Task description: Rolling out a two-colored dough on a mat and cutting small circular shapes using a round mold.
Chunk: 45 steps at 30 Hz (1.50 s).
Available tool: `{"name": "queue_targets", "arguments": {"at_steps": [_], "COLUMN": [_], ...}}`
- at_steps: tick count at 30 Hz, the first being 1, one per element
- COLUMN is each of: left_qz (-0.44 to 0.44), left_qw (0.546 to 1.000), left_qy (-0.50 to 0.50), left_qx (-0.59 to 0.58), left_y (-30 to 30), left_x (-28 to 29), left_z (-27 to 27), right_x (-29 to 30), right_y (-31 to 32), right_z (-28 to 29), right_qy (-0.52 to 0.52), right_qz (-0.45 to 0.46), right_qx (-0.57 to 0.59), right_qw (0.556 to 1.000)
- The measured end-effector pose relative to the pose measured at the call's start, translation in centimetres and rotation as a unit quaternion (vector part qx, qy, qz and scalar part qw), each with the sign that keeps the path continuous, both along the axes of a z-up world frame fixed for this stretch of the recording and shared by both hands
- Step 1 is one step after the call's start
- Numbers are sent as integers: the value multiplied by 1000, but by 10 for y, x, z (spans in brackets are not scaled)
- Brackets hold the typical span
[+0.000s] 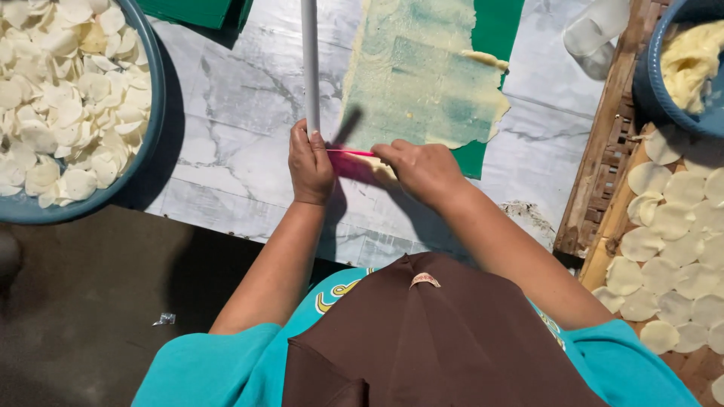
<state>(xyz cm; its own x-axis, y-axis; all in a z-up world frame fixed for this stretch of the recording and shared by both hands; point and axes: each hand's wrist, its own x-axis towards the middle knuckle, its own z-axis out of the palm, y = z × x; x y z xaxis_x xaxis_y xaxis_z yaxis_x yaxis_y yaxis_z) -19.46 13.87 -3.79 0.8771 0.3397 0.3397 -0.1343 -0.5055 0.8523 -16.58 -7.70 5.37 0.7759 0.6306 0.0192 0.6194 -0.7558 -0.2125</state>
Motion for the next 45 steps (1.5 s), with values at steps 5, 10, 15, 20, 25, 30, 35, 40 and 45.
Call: {"name": "queue_targets", "arguments": {"at_steps": [5, 10, 15, 20, 25, 30, 35, 40, 45], "left_qz": [-3, -7, -1, -7, -6, -22, 5, 9, 6], "left_qw": [1000, 1000, 1000, 1000, 999, 998, 999, 999, 1000], "left_qy": [2, 7, 1, -8, -9, 6, -6, 12, 0], "left_qx": [9, 17, 10, 22, 40, 57, 41, 39, 15], "left_y": [-1, -4, -6, -6, -6, -4, -6, -5, -4], "left_x": [-2, -2, -2, -1, -1, -2, -1, -1, 1], "left_z": [15, 19, 24, 15, 17, 17, 15, 14, 9], "right_x": [6, -13, -41, -68, -64, -63, -39, -7, 21], "right_y": [-25, -89, -169, -209, -194, -96, -55, -32, 15], "right_z": [8, 26, 43, -11, -42, -31, -51, -28, 3], "right_qy": [61, 65, 165, 192, -110, 31, -73, -160, 184], "right_qz": [-6, -56, -193, -432, -389, -133, -35, 73, 58], "right_qx": [-30, -101, -192, 73, -63, 137, 94, 50, 196], "right_qw": [998, 991, 948, 878, 913, 981, 992, 983, 962]}}
